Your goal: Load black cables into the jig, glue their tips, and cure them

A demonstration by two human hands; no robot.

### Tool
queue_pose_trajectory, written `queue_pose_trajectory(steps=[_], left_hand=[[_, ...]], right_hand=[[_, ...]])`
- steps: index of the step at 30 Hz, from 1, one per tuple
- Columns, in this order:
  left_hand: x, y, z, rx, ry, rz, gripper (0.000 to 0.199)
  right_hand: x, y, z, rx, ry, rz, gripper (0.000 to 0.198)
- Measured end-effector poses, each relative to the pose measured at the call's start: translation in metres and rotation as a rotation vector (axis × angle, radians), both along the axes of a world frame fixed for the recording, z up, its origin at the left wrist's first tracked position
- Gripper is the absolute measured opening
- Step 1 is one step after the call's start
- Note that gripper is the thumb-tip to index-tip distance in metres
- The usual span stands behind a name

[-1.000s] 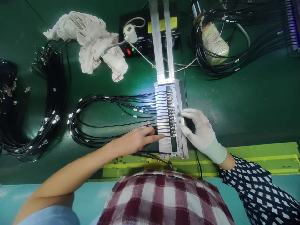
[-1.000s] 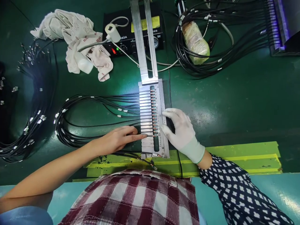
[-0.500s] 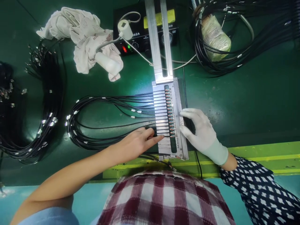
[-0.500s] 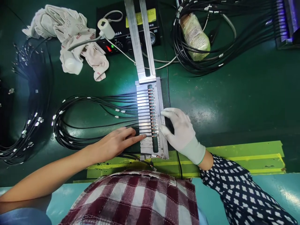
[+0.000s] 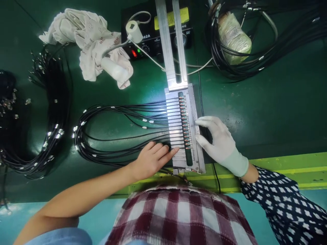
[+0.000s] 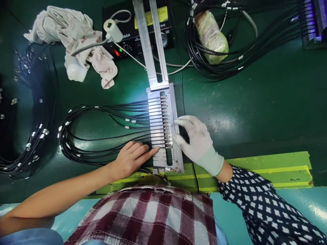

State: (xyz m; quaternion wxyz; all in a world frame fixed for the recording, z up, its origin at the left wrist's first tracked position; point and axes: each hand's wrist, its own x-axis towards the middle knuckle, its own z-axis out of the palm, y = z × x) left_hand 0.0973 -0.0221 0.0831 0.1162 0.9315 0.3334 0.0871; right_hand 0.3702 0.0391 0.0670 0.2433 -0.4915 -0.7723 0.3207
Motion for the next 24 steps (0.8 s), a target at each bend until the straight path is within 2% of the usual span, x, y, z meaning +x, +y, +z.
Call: queue_pose_trajectory(steps=[4, 7, 11, 13, 17, 19, 21, 24], left_hand=[[0.013, 0.009, -0.003, 0.003, -0.044, -0.010, 0.034], [0.025, 0.019, -0.006, 0.075, -0.033, -0.053, 0.037], [0.029, 0.016, -0.001, 0.105, -0.007, -0.012, 0.031], [0.025, 0.006, 0.005, 0.001, -0.054, 0.015, 0.025], [0.012, -0.021, 0.017, -0.429, -0.150, 0.106, 0.017], [0.007, -0.028, 0.020, -0.585, -0.212, 0.167, 0.017], [0.003, -0.030, 0.022, -0.638, -0.319, 0.218, 0.017], [0.007, -0.025, 0.023, -0.527, -0.366, 0.293, 0.016]], right_hand=[[0.000, 0.003, -0.001, 0.017, 0.014, 0.000, 0.028], [0.000, 0.003, -0.002, 0.036, 0.029, 0.007, 0.028], [0.002, 0.002, -0.003, 0.043, 0.045, 0.006, 0.028], [0.002, 0.002, -0.003, 0.046, 0.049, 0.005, 0.028], [0.000, 0.002, -0.004, 0.061, 0.043, 0.007, 0.028], [0.000, 0.001, -0.005, 0.067, 0.045, 0.006, 0.026], [0.000, 0.001, -0.005, 0.067, 0.046, 0.008, 0.026], [0.001, 0.002, -0.005, 0.069, 0.042, 0.021, 0.026]])
